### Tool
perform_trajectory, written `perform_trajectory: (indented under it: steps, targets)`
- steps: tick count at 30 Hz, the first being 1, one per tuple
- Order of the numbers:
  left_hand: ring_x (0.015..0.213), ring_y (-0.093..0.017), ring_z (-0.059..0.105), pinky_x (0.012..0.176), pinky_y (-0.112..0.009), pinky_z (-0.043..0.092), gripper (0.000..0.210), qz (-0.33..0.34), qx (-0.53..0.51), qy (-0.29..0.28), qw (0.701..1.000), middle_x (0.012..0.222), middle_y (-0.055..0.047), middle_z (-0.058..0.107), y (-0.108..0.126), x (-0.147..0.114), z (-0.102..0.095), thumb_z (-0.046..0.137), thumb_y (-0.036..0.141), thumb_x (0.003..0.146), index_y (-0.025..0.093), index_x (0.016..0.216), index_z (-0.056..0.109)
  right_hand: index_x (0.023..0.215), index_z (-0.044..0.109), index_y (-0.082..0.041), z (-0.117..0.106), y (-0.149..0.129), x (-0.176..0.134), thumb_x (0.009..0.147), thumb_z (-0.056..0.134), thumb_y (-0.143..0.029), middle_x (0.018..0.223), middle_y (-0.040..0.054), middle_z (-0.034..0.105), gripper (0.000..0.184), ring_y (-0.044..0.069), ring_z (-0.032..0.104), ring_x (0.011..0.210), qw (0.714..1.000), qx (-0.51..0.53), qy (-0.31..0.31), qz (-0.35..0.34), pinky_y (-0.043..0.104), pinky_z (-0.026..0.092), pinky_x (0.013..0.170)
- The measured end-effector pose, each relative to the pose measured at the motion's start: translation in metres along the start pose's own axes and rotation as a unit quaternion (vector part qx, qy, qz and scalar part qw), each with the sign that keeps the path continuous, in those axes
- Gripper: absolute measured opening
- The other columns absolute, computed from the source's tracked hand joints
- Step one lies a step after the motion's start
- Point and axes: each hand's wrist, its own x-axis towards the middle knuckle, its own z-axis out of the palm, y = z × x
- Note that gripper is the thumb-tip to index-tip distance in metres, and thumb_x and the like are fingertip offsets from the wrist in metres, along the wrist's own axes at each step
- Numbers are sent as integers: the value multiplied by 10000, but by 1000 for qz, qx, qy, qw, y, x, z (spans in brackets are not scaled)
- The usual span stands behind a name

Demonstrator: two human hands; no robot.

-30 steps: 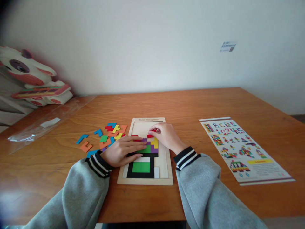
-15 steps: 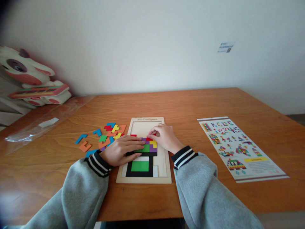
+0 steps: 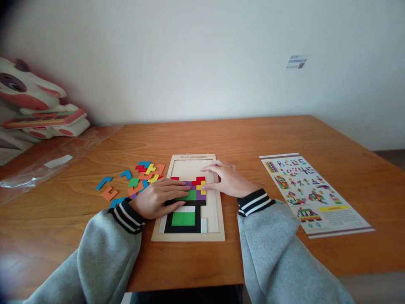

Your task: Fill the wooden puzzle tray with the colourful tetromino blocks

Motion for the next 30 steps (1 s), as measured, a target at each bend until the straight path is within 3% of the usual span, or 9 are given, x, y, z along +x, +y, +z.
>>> perform_trajectory:
  steps: [14, 24, 30]
  targets:
    - [1092, -223, 688, 961, -393, 561, 279, 8, 3, 4, 1000, 1145, -82, 746, 0, 1, 0, 609, 271, 942, 210, 1205, 678, 1237, 663, -332, 5, -3, 1, 736, 751, -630, 1205, 82, 585, 589, 327, 518, 1188, 999, -26, -8, 32, 551, 356, 1036]
    - [1048, -213, 699, 932, -370, 563, 255, 12, 15, 8, 1000, 1102, -79, 759, 1, 2, 0, 607, 256, 937, 192, 1172, 685, 1145, 721, -365, 5, -7, 1, 831, 685, -588, 1163, 76, 587, 386, 312, 528, 1168, 999, -30, -11, 20, 544, 358, 1017]
    - [1003, -187, 706, 910, -348, 558, 256, -5, 64, 59, 996, 1074, -60, 764, -7, -4, -13, 572, 200, 936, 224, 1167, 681, 1108, 716, -257, 10, 0, 4, 923, 596, -513, 1042, 78, 663, 338, 248, 610, 1006, 997, 7, 80, 11, 419, 458, 906]
